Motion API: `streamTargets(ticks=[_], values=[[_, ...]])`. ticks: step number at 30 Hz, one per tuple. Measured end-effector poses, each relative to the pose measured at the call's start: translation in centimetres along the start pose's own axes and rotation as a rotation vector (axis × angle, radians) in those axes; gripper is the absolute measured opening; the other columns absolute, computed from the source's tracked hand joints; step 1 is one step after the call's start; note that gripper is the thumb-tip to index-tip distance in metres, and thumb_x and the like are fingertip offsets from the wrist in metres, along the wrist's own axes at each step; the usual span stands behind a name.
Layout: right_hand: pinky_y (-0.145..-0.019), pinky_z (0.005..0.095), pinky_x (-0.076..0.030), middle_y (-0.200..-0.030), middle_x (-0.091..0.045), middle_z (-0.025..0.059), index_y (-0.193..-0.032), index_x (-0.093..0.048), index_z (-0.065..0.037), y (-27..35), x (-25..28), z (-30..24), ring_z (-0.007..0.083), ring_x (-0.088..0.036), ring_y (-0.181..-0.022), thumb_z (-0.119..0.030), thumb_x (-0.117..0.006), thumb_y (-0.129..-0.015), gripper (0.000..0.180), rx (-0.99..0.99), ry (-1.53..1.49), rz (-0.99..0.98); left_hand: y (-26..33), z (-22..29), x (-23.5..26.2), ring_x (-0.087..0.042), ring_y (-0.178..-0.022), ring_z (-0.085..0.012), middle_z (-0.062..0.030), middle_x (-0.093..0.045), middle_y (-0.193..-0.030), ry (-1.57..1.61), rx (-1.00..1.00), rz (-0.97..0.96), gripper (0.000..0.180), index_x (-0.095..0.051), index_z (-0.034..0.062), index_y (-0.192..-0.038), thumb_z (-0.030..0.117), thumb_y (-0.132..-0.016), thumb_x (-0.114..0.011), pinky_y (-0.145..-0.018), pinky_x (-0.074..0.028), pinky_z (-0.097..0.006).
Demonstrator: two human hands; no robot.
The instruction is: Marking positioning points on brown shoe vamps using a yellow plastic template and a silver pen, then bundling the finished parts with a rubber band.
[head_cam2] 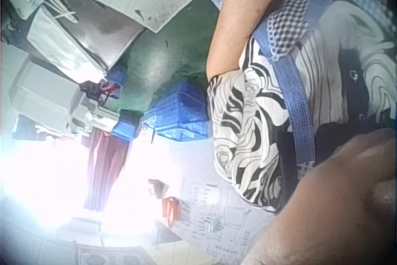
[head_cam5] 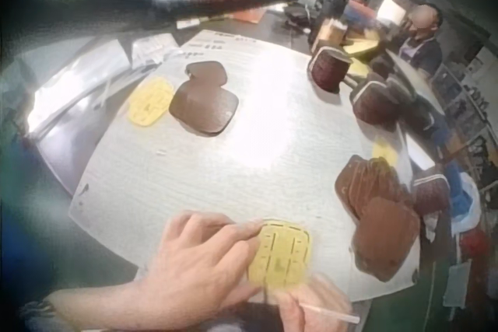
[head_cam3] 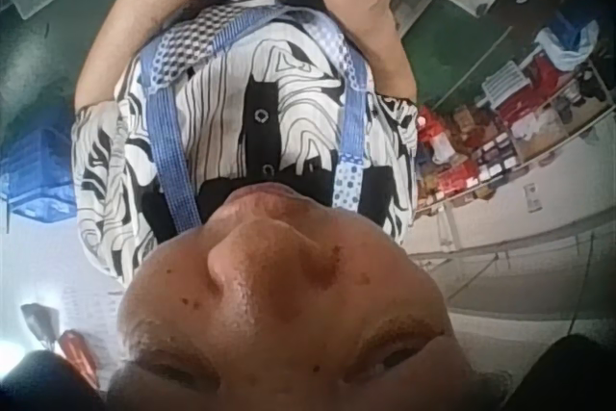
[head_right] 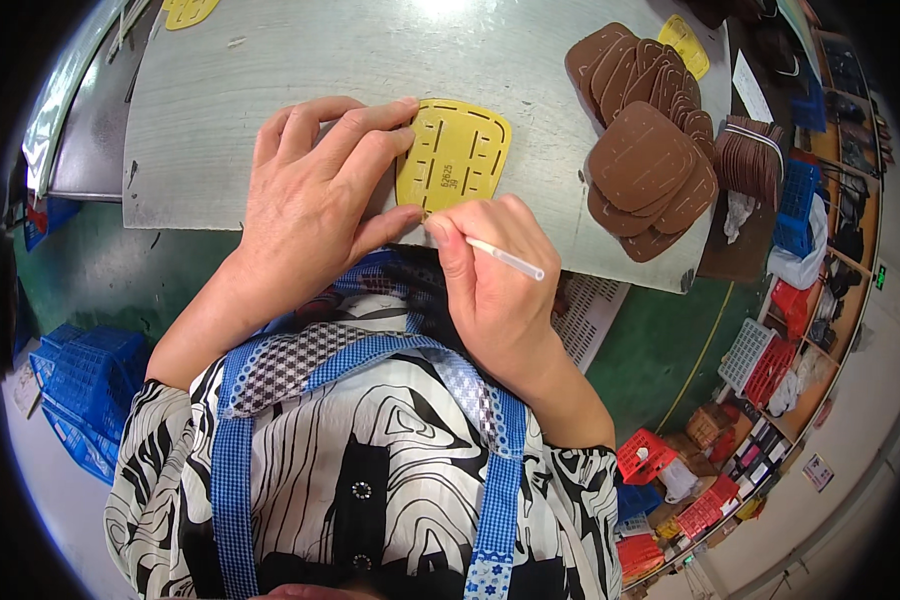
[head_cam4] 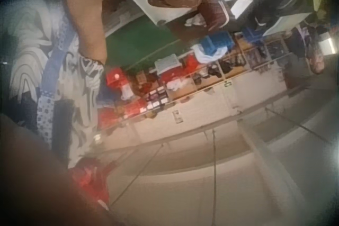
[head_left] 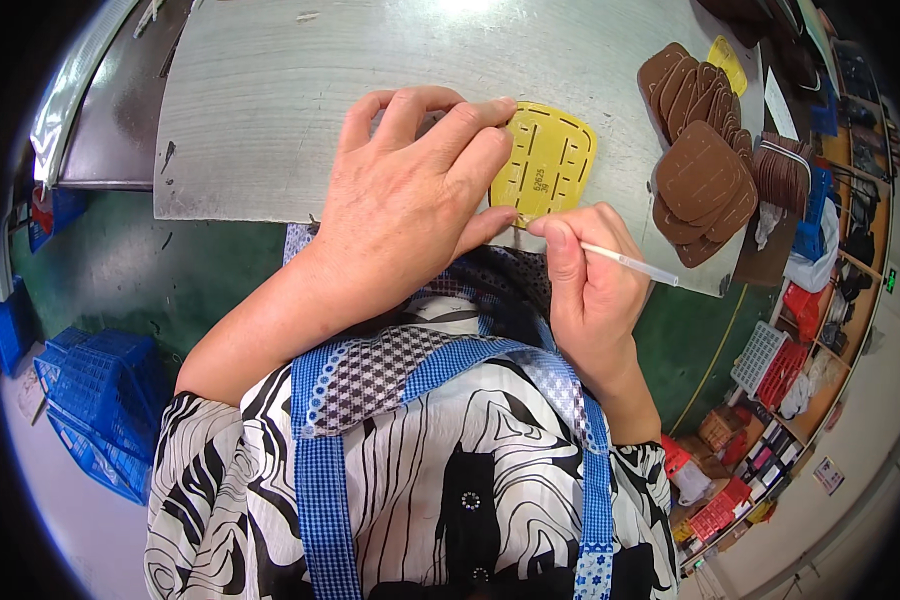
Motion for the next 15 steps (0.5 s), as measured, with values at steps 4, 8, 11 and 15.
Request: streamTargets(ticks=[4, 8, 11, 15], values=[[-0.066, 0.0392, -0.047, -0.08, -0.063, 0.0128, -0.088, -0.066, -0.001, -0.6, 1.1, 1.5, 0.0294, -0.06, -0.072, -0.011, -0.056, -0.103, 0.021, -0.082, -0.136, 0.027, 0.0, 0.0, 0.1, -0.052, -0.121, -0.0272, 0.0009, -0.059, -0.139, -0.001, 0.015, -0.017, 0.049, -0.063, 0.0135, -0.123, 0.033, -0.08, -0.078, -0.106, -0.037, -0.045], [-0.068, 0.0378, -0.048, -0.078, -0.064, 0.013, -0.089, -0.067, -0.001, -3.3, 1.2, 3.3, 0.0279, -0.061, -0.072, -0.017, -0.056, -0.105, 0.024, -0.095, -0.17, 0.317, 0.0, 0.1, -0.1, -0.051, -0.122, -0.0266, 0.0023, -0.057, -0.139, -0.046, -0.03, -0.006, 0.05, -0.066, 0.0234, -0.128, 0.033, -0.08, -0.078, -0.106, -0.037, -0.044], [-0.068, 0.0396, -0.047, -0.077, -0.063, 0.0144, -0.09, -0.067, -0.002, -3.6, 0.8, 3.3, 0.0291, -0.061, -0.073, -0.015, -0.056, -0.105, 0.023, -0.007, 0.014, 0.268, 0.0, 0.3, -0.2, -0.05, -0.122, -0.0261, 0.0034, -0.056, -0.14, -0.062, -0.047, -0.004, 0.051, -0.068, 0.0335, -0.13, 0.033, -0.08, -0.078, -0.105, -0.038, -0.044], [-0.068, 0.0427, -0.046, -0.08, -0.063, 0.0148, -0.09, -0.066, -0.002, -0.9, 0.8, 1.7, 0.033, -0.058, -0.072, -0.011, -0.061, -0.1, 0.014, 0.003, 0.103, 0.127, 0.1, 0.3, -0.3, -0.05, -0.122, -0.0261, 0.0032, -0.056, -0.139, -0.066, -0.015, -0.004, 0.051, -0.069, 0.0338, -0.129, 0.032, -0.08, -0.078, -0.105, -0.038, -0.044]])
Point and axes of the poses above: each hand's wrist, its own y-axis away from the middle knuckle, its own x-axis out of the back of the hand, z = x × y, the point moved 3 cm from there along -y, towards the middle knuckle
